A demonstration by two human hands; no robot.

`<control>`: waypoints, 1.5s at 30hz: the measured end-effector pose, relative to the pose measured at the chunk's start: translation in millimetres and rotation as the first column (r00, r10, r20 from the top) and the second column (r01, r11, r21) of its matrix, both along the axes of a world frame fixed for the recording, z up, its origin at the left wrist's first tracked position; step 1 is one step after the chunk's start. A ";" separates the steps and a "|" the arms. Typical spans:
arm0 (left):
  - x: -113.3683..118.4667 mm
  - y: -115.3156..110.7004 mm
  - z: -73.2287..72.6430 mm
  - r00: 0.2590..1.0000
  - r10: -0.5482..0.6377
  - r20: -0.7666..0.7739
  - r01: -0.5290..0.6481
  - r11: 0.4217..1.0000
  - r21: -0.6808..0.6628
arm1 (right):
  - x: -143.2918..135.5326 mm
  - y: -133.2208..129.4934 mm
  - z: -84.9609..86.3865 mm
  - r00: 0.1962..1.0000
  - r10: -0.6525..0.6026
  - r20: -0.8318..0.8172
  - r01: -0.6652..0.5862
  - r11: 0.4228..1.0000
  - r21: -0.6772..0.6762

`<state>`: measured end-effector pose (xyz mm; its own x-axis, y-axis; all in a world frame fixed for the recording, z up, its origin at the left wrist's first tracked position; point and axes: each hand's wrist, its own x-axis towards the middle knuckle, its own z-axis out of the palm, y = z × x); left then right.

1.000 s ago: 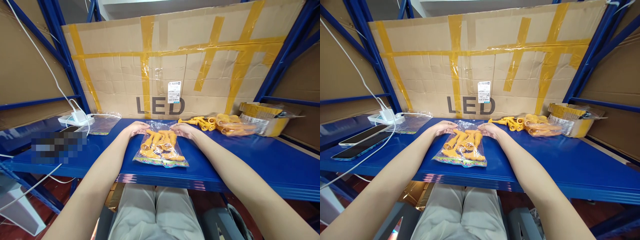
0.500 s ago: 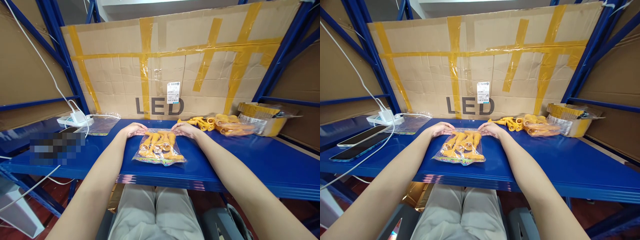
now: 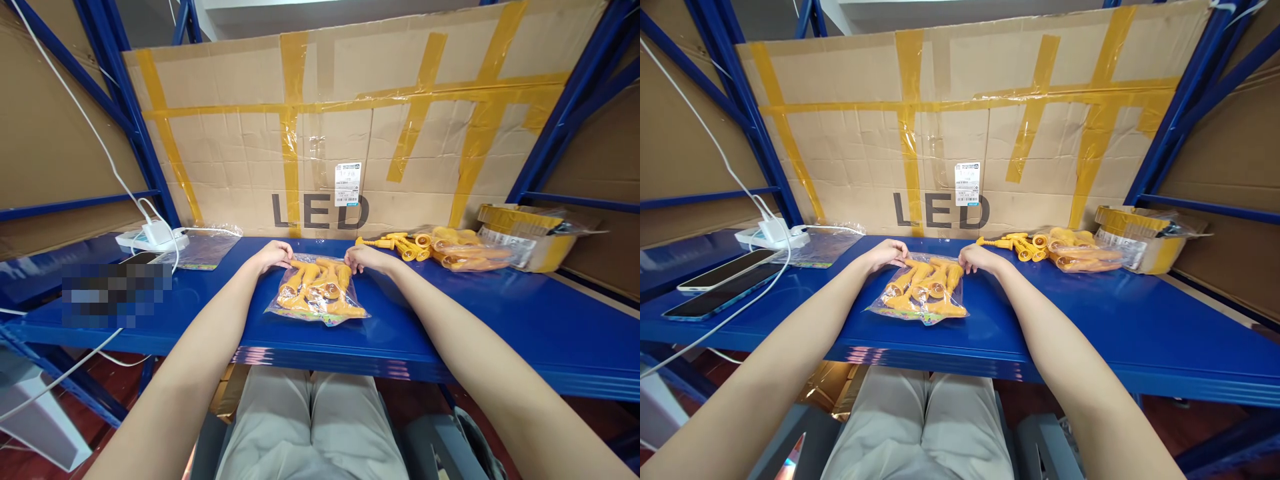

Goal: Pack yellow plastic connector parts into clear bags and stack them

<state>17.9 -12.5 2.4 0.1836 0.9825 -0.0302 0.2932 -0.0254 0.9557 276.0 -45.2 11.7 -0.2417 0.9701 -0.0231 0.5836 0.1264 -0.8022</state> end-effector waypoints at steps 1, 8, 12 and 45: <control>0.7 -0.3 0.5 1.000 -0.003 0.006 0.003 1.000 0.009 | -0.4 -1.5 1.0 1.000 -0.002 -0.005 0.002 1.000 -0.005; 3.9 -1.0 1.3 0.996 -0.062 0.061 0.056 0.994 0.091 | -2.2 -2.3 -0.9 0.993 0.033 0.115 -0.043 0.995 0.088; 7.0 -0.4 0.8 0.986 -0.123 0.116 0.102 0.980 0.172 | 5.9 2.1 -2.8 0.992 0.081 0.098 -0.086 0.996 0.040; -6.4 11.3 -3.3 0.844 0.469 0.260 -0.533 0.787 0.310 | 34.8 9.1 25.7 0.417 -0.203 -0.886 0.241 0.965 -0.107</control>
